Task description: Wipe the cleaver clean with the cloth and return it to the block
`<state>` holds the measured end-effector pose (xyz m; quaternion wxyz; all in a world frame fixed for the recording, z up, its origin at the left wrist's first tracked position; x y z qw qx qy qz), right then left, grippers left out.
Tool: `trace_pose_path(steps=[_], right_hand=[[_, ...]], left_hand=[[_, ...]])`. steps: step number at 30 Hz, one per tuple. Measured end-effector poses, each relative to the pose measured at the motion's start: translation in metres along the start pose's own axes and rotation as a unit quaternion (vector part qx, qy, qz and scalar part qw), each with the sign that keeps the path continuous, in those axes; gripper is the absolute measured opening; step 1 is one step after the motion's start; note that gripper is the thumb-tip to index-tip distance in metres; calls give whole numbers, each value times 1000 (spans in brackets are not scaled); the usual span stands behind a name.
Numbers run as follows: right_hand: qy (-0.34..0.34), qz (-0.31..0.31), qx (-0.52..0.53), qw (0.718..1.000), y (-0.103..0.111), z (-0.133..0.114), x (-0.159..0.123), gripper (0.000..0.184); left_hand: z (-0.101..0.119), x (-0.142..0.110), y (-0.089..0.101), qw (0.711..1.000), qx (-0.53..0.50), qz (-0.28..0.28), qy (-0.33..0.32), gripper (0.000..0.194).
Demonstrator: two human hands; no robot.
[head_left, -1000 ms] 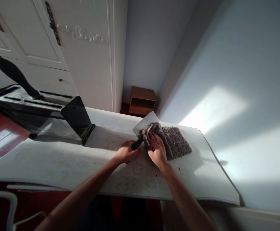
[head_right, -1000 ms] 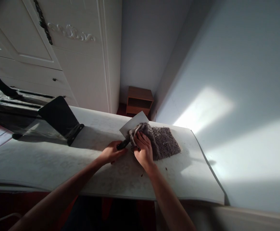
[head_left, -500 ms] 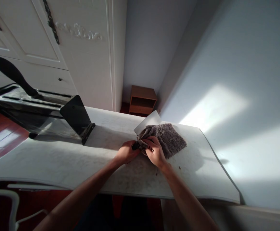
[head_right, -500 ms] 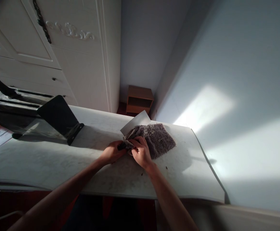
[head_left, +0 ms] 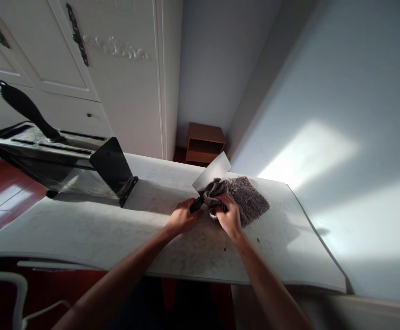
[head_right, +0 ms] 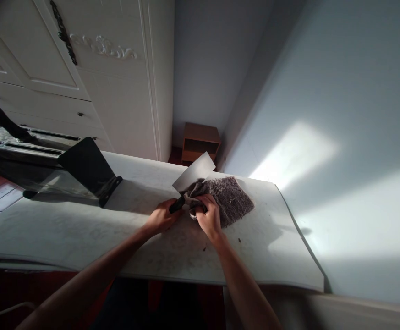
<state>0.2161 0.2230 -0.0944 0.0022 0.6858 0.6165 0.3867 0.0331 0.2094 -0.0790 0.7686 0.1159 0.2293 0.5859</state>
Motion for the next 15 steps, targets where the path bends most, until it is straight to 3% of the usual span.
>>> trace_pose_path(steps=[4, 6, 15], right_hand=[[-73, 117, 56, 989, 6, 8, 1, 21], [-83, 147, 73, 983, 6, 10, 1, 23], [-19, 48, 99, 994, -16, -5, -11, 12]], left_hand=[[-3, 0, -3, 994, 88, 63, -26, 20], [-5, 1, -6, 987, 130, 82, -43, 23], [-4, -1, -17, 977, 192, 48, -81, 22]])
Point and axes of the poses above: each hand's wrist, its own x-axis towards the middle knuckle, its own y-axis out of the back of the hand, z = x × y, the point moved 1 cm from there along x, towards the middle knuckle
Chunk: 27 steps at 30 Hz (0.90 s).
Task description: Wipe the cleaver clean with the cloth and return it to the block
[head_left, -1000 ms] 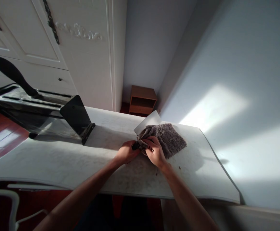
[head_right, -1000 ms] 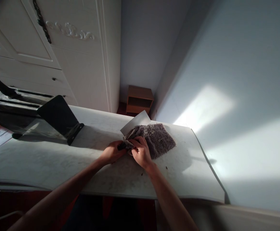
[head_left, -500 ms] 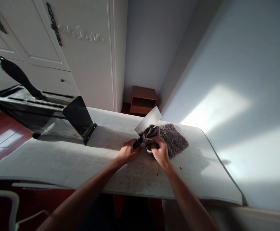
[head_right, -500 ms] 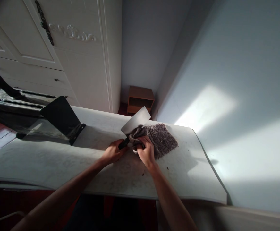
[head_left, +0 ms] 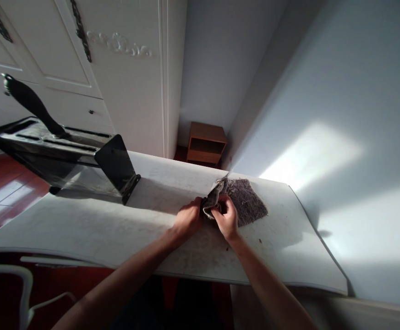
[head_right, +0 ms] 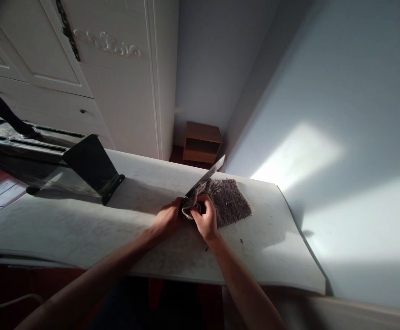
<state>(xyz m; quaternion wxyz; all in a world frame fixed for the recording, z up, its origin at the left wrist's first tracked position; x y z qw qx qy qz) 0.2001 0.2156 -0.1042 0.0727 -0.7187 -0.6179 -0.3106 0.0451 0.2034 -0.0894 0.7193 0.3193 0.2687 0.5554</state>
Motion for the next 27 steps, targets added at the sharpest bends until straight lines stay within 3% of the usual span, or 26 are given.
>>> trace_pose_path(steps=[7, 12, 20, 27], right_hand=[[0, 69, 4, 998, 0, 7, -1, 17], [35, 84, -17, 996, 3, 6, -3, 17], [147, 98, -104, 979, 9, -7, -4, 19], [171, 122, -167, 963, 11, -15, -1, 17]], left_hand=[[4, -5, -7, 997, 26, 53, -49, 36], [6, -6, -9, 993, 18, 80, -83, 36], [11, -7, 1, 999, -22, -11, -29, 28], [10, -7, -1, 999, 40, 23, -10, 31]])
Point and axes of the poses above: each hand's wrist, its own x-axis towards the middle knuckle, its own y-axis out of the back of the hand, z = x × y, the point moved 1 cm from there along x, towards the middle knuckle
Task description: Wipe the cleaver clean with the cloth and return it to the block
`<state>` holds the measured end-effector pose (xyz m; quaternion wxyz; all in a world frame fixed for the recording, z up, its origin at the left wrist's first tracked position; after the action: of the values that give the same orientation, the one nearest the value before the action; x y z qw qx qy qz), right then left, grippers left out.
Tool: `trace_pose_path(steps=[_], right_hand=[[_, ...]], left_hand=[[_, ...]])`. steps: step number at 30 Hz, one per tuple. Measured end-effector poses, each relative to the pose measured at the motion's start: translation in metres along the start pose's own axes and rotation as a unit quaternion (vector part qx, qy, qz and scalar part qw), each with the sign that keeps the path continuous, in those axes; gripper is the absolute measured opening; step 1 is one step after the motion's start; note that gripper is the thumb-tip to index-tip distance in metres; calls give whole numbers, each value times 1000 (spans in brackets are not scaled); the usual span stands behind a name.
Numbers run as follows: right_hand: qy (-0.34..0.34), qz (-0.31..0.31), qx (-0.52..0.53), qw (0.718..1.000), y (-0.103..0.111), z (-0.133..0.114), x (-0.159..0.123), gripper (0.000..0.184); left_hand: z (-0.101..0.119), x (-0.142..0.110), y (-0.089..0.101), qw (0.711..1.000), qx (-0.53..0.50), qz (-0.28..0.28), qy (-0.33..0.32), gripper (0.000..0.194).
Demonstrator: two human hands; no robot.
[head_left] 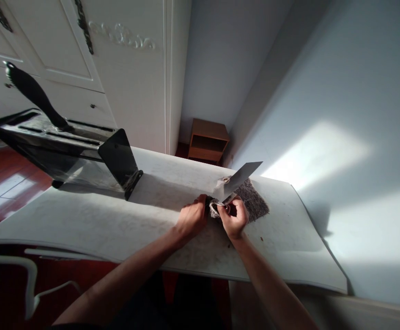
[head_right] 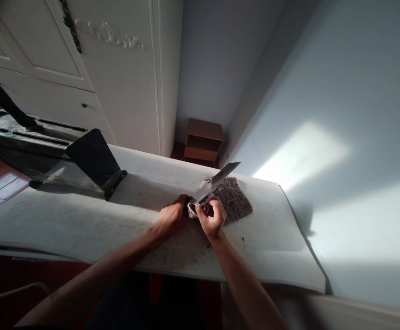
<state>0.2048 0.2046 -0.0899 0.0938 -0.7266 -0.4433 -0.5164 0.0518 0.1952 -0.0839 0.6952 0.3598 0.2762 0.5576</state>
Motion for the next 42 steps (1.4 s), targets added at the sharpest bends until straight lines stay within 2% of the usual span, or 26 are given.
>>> trace_pose_path(steps=[11, 14, 16, 19, 21, 23, 33, 38, 42], right_hand=[[-47, 29, 26, 998, 1, 7, -9, 15], [-106, 24, 86, 990, 2, 8, -5, 16], [-189, 23, 164, 968, 2, 8, -1, 17], [-310, 28, 288, 906, 2, 8, 4, 22], [-356, 33, 338, 871, 2, 7, 5, 26], [-380, 43, 364, 849, 1, 8, 6, 28], [-422, 81, 397, 811, 7, 13, 19, 29], [-483, 129, 401, 768, 8, 24, 24, 34], [-489, 164, 391, 762, 8, 37, 25, 31]], left_hand=[[4, 3, 4, 997, 44, 47, 44, 34], [-1, 5, 4, 996, 48, 51, 51, 36], [-5, 7, 6, 996, 49, 44, 53, 37], [-12, 10, 9, 996, 58, 36, 56, 40], [-15, 12, 12, 995, 67, 41, 58, 40], [-17, 13, 14, 994, 76, 51, 58, 40], [-29, 17, 16, 989, 106, 100, 37, 34], [-35, 19, 22, 984, 119, 120, 61, 30], [-40, 20, 30, 976, 124, 158, 80, 26]])
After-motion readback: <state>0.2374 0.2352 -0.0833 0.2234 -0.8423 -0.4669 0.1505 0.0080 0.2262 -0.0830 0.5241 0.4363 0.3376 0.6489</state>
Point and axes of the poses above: each hand's wrist, its own x-axis towards the middle knuckle, its own y-axis out of the back of the hand, z = x × y, the point moved 1 cm from there along x, towards the middle knuckle
